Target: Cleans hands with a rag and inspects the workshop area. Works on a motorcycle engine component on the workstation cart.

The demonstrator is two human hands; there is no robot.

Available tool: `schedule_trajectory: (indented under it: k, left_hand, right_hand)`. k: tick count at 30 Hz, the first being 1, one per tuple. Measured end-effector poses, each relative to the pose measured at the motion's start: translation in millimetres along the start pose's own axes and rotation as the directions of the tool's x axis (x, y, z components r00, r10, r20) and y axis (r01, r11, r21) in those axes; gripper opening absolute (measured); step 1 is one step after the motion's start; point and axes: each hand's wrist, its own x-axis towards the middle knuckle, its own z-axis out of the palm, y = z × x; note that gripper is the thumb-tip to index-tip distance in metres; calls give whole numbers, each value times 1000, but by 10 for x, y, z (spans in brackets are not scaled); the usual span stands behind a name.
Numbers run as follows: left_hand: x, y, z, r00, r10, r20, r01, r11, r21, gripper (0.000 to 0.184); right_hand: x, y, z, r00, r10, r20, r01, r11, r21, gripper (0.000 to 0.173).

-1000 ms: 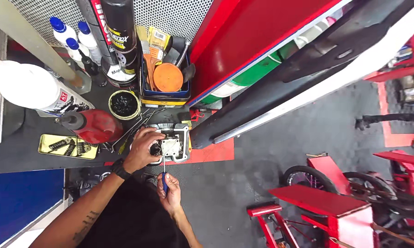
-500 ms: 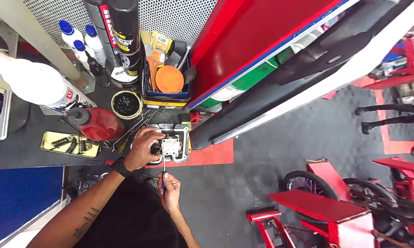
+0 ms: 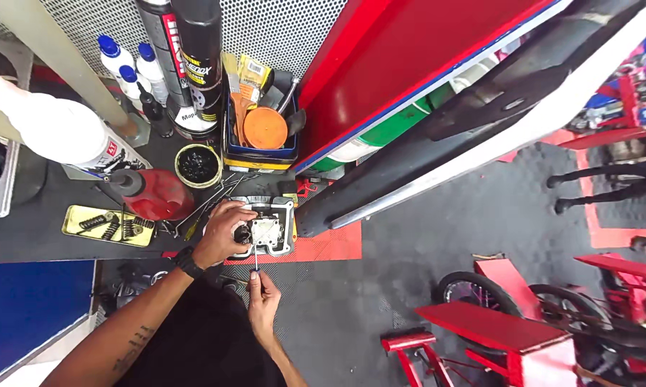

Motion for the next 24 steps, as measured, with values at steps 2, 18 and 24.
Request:
schedule_trajectory:
  k: [2,18,24]
  left_hand:
    - [2,-1,-2,1000,-2,5,2,1000,3,63]
    - [-2,-25,3,1000,4,0,-4,1000,-13,62]
    - [-3,-19,-3,1000,-2,4,2,1000,-11,62]
  right_hand:
    - [25,-13,-28,986,139,96,-161,947,278,23]
    - [99,68,-101,761,232,606,-647,347,679,35]
    - [82,6,-88,842,280,461,-534,556,638,36]
